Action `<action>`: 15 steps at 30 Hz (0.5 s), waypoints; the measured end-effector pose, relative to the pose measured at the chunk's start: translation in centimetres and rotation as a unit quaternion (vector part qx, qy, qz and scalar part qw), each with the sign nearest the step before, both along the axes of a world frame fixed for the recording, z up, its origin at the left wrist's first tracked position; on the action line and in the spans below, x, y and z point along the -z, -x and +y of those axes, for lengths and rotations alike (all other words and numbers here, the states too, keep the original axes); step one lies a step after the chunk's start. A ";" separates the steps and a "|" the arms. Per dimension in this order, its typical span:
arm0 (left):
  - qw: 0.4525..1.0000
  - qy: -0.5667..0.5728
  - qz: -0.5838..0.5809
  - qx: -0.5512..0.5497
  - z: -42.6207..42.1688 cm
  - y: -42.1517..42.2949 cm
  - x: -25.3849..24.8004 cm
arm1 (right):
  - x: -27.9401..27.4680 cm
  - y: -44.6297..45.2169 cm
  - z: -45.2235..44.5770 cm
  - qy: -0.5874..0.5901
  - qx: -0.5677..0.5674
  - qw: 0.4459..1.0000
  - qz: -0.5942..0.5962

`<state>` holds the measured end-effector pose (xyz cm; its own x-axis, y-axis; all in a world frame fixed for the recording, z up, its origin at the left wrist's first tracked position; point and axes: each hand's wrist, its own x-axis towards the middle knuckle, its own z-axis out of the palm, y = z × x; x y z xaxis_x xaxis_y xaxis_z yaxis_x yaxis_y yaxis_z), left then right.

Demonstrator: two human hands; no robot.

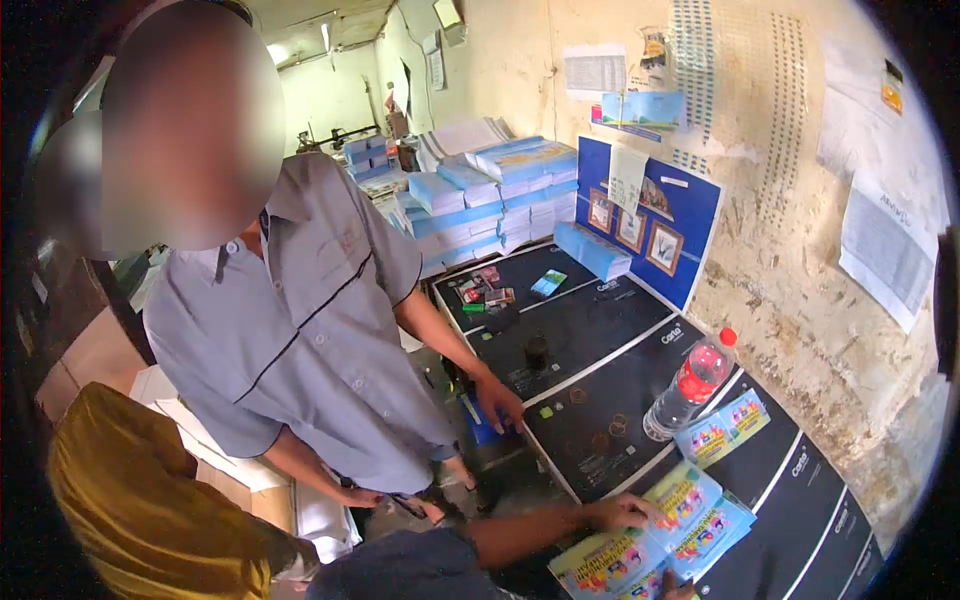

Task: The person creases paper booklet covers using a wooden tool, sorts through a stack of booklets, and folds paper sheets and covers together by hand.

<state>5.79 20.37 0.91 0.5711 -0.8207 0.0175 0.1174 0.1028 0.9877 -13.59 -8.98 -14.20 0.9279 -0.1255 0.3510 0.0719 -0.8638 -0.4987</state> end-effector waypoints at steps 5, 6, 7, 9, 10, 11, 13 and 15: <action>0.977 -0.006 -0.205 -0.053 -5.1 2.9 2.6 | -0.7 -2.4 0.7 -0.149 -0.005 0.986 -0.079; 0.977 -0.003 -0.204 -0.054 -5.4 2.9 3.0 | -1.1 -1.7 1.2 -0.239 0.034 0.970 0.034; 0.994 0.003 -0.109 -0.033 -5.3 2.9 2.5 | -2.6 -1.3 2.2 -0.325 0.073 0.931 0.146; 0.996 0.011 -0.077 -0.038 -5.4 2.8 3.7 | -7.1 -1.0 3.7 -0.322 0.001 0.938 0.132; 0.997 0.015 -0.061 -0.041 -5.3 2.8 3.9 | -8.3 -1.1 4.0 -0.316 -0.072 0.939 0.114; 0.998 0.021 -0.044 -0.050 -5.1 2.8 4.0 | -7.1 -1.1 3.5 -0.314 -0.070 0.940 0.113; 0.999 0.030 0.004 -0.033 -4.7 3.1 3.3 | -4.8 -0.9 2.2 -0.260 -0.113 0.956 0.075; 0.998 0.025 -0.038 -0.042 -5.0 2.3 4.8 | -4.4 -0.6 1.8 -0.240 -0.125 0.961 0.053</action>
<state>3.51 15.38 -3.89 0.6327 -0.7675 0.1026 0.0316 0.1579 0.9870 -12.94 -7.16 -9.77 0.9775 -0.0182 0.2101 0.1739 -0.4939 -0.8519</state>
